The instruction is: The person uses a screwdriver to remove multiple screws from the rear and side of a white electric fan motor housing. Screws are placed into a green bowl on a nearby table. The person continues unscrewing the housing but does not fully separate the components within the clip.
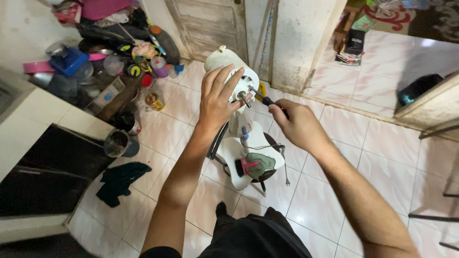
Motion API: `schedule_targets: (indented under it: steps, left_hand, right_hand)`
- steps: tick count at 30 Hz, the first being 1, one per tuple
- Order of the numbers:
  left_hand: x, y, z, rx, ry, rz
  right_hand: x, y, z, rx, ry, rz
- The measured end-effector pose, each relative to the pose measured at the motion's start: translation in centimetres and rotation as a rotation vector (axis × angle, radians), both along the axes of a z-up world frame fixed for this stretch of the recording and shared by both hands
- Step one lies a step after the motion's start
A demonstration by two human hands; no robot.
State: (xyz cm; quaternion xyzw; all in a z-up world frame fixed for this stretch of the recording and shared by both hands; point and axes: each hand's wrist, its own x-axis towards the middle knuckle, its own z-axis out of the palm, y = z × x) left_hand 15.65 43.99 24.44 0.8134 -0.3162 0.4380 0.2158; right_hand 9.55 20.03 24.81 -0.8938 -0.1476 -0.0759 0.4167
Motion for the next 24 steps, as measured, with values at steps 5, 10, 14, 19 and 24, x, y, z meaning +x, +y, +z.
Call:
schedule_targets:
  steps: [5,10,14,19,24]
  left_hand:
    - [0.8,0.9,-0.2,0.009,-0.015,-0.081]
    - [1.8,2.0,0.0,0.049,-0.050,-0.111]
    - [2.2,2.3,0.0,0.029,-0.066,-0.146]
    - [2.4,2.6,-0.2,-0.010,-0.068,-0.205]
    - [3.0,2.8,-0.4,-0.004,-0.060,-0.222]
  right_hand:
    - [-1.7,3.4,0.7,-0.397,-0.172,-0.129]
    - [-1.0,4.5,0.9,0.252,0.269,-0.085]
    - [-1.3,4.8,1.7,-0.003,0.054,-0.096]
    - [-2.3,5.1,3.3,-0.722,-0.274,-0.118]
    - [-1.6,4.8,3.4,-0.903,-0.282,-0.094]
